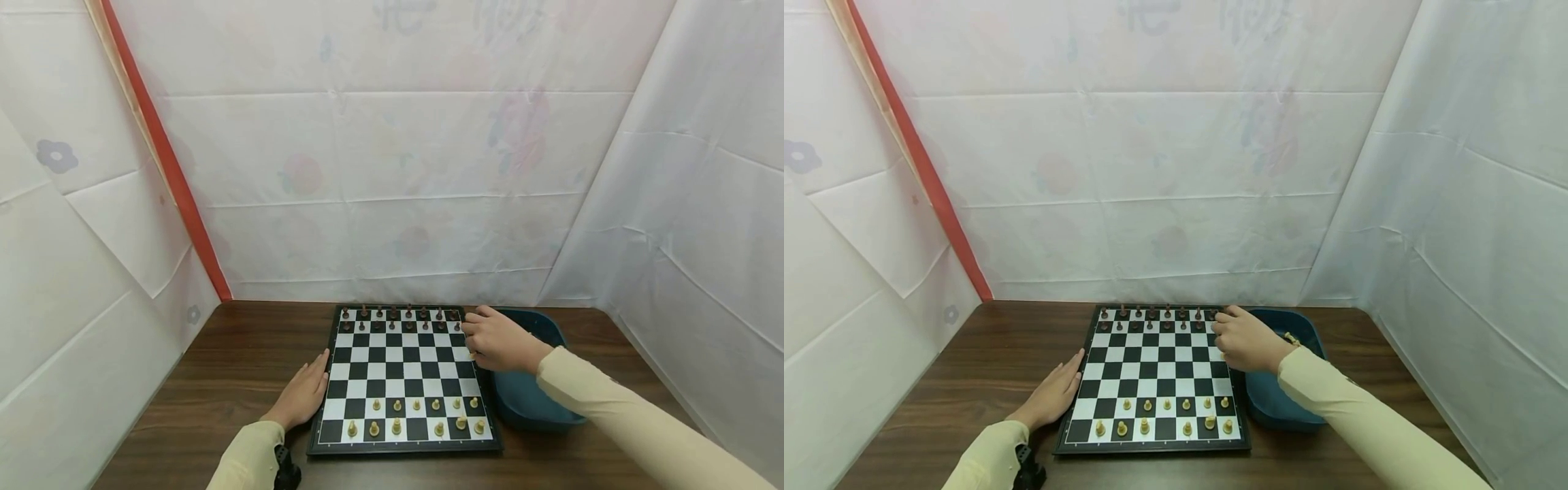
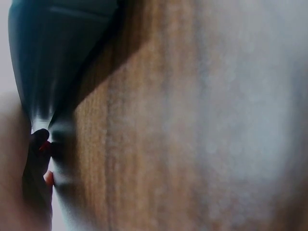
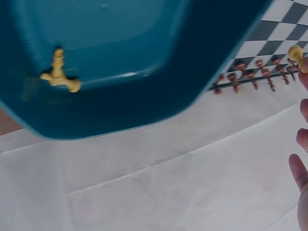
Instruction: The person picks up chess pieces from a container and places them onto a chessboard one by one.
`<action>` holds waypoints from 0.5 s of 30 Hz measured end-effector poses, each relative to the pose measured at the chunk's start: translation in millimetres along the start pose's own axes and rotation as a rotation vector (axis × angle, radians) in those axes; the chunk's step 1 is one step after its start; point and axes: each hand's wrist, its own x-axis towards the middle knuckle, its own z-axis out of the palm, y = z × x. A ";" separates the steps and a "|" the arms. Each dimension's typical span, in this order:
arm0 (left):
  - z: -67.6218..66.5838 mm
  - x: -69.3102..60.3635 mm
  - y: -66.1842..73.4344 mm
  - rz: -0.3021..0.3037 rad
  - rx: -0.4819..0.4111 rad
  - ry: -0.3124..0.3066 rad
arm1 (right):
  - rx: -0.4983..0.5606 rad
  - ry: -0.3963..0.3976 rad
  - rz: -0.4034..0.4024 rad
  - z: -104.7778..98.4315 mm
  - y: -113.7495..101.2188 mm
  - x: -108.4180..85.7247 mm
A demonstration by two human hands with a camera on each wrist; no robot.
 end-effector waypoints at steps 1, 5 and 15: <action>-0.2 -0.1 0.2 0.005 -0.001 0.003 | 0.000 -0.002 -0.004 -1.1 -1.3 3.7; -0.6 -0.3 0.6 0.008 -0.004 0.007 | -0.015 -0.016 -0.018 -3.2 -7.1 18.3; 0.0 -0.3 1.2 -0.005 -0.009 0.008 | -0.056 0.028 -0.086 -7.2 -22.2 50.2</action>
